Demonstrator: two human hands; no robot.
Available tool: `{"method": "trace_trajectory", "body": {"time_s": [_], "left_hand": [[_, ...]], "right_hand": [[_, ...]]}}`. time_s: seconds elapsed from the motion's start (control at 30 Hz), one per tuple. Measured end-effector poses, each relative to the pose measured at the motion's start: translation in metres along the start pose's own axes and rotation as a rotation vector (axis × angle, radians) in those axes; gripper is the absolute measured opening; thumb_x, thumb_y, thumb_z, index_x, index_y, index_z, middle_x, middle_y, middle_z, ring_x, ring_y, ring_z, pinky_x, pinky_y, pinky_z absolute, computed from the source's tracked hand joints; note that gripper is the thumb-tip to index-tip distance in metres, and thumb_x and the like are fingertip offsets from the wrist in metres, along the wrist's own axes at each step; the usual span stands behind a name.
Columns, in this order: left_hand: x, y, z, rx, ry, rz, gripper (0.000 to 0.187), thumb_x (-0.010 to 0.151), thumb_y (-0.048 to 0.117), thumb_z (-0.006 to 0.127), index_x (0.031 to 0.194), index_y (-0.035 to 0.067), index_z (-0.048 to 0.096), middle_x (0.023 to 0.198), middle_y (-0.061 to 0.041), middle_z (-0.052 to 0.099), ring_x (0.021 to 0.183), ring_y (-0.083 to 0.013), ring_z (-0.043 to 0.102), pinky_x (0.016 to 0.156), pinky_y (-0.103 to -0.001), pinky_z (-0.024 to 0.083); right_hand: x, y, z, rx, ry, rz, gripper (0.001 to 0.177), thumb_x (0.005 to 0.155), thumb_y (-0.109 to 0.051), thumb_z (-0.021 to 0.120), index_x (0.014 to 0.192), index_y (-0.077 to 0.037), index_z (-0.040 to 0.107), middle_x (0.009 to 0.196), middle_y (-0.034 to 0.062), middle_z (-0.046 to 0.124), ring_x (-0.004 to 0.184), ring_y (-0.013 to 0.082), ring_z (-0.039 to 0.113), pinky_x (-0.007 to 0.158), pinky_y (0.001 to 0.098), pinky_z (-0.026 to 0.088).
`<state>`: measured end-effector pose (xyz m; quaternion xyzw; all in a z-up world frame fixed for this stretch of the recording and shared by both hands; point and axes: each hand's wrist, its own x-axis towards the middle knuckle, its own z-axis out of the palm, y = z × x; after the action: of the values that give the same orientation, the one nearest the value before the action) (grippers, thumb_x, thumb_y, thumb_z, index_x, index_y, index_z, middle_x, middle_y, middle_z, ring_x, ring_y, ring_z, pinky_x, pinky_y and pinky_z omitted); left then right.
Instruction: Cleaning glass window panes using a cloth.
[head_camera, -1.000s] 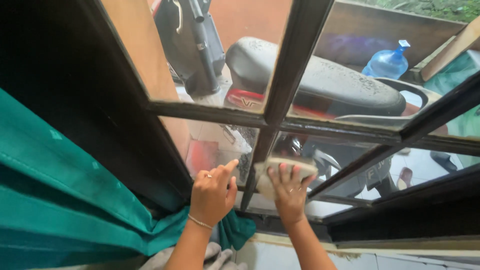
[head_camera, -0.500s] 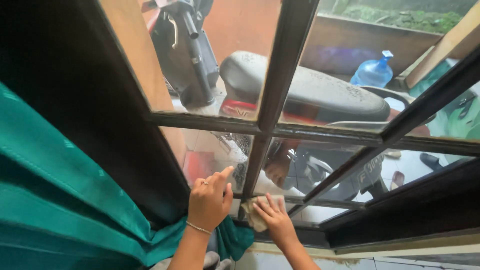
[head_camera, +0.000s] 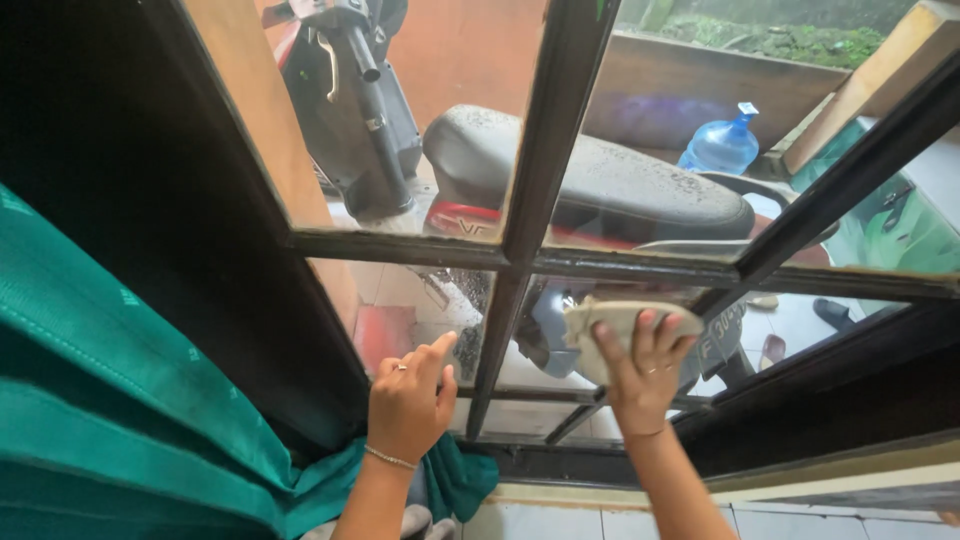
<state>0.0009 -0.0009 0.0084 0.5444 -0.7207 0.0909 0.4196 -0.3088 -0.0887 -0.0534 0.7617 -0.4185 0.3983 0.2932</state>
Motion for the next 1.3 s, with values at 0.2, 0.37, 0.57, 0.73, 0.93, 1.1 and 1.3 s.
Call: {"method": "trace_trajectory", "body": {"time_s": [0.2,0.37,0.57,0.73,0.93,1.1,1.3], "left_hand": [[-0.001,-0.002,0.003,0.029,-0.018,-0.016,0.044,0.086,0.01,0.067,0.13,0.007,0.061,0.087,-0.005,0.064,0.079,-0.022,0.066,0.072,-0.04,0.045],[-0.003,-0.001,0.006,0.022,-0.031,-0.012,0.043,0.085,0.009,0.067,0.129,0.008,0.063,0.087,-0.006,0.064,0.077,-0.0216,0.066,0.07,-0.039,0.045],[-0.004,0.0,0.007,0.034,-0.04,-0.038,0.043,0.086,0.01,0.067,0.129,0.008,0.063,0.083,-0.005,0.064,0.075,-0.0212,0.066,0.071,-0.039,0.046],[0.001,-0.004,0.005,0.057,-0.019,-0.032,0.044,0.085,0.011,0.067,0.128,0.007,0.062,0.087,-0.007,0.065,0.077,-0.0231,0.066,0.073,-0.039,0.047],[0.0,-0.003,0.005,0.057,-0.01,-0.042,0.042,0.087,0.011,0.067,0.129,0.008,0.063,0.086,-0.007,0.064,0.077,-0.0226,0.066,0.074,-0.04,0.046],[0.0,-0.004,0.003,0.026,-0.006,-0.035,0.043,0.087,0.01,0.066,0.129,0.007,0.063,0.085,-0.006,0.063,0.077,-0.0224,0.065,0.073,-0.04,0.044],[-0.002,-0.001,0.0,0.01,-0.006,-0.029,0.043,0.087,0.009,0.066,0.129,0.007,0.062,0.085,-0.005,0.063,0.078,-0.0221,0.065,0.075,-0.04,0.045]], "right_hand": [[-0.065,-0.03,0.033,0.075,-0.047,0.053,0.062,0.088,0.008,0.064,0.141,-0.026,0.064,0.172,0.0108,0.021,0.161,0.0366,0.009,0.128,0.0667,0.014],[-0.11,-0.045,0.043,0.136,-0.161,0.1,0.061,0.086,0.004,0.062,0.139,-0.026,0.065,0.17,0.01,0.024,0.159,0.0362,0.014,0.124,0.0663,0.021],[-0.16,-0.057,0.05,0.194,-0.394,0.173,0.063,0.082,0.002,0.056,0.138,-0.027,0.064,0.161,0.0101,0.037,0.152,0.0345,0.028,0.118,0.0618,0.027],[-0.14,-0.077,0.032,0.364,-0.498,0.364,0.075,0.072,0.01,0.057,0.138,-0.024,0.064,0.158,0.0114,0.044,0.15,0.0345,0.034,0.119,0.0549,0.031],[-0.012,-0.076,-0.03,0.486,-0.007,0.189,0.059,0.077,0.002,0.07,0.133,-0.014,0.066,0.155,0.0129,0.05,0.157,0.0378,0.033,0.129,0.0652,0.021],[0.063,-0.072,-0.008,0.21,0.101,0.06,0.054,0.091,0.002,0.062,0.142,-0.016,0.065,0.162,0.0143,0.042,0.159,0.0387,0.019,0.128,0.0616,0.005],[-0.002,-0.09,0.028,0.116,-0.036,0.021,0.053,0.094,0.004,0.059,0.14,-0.022,0.069,0.158,0.0063,0.049,0.154,0.0309,0.033,0.126,0.0562,0.017]]}}
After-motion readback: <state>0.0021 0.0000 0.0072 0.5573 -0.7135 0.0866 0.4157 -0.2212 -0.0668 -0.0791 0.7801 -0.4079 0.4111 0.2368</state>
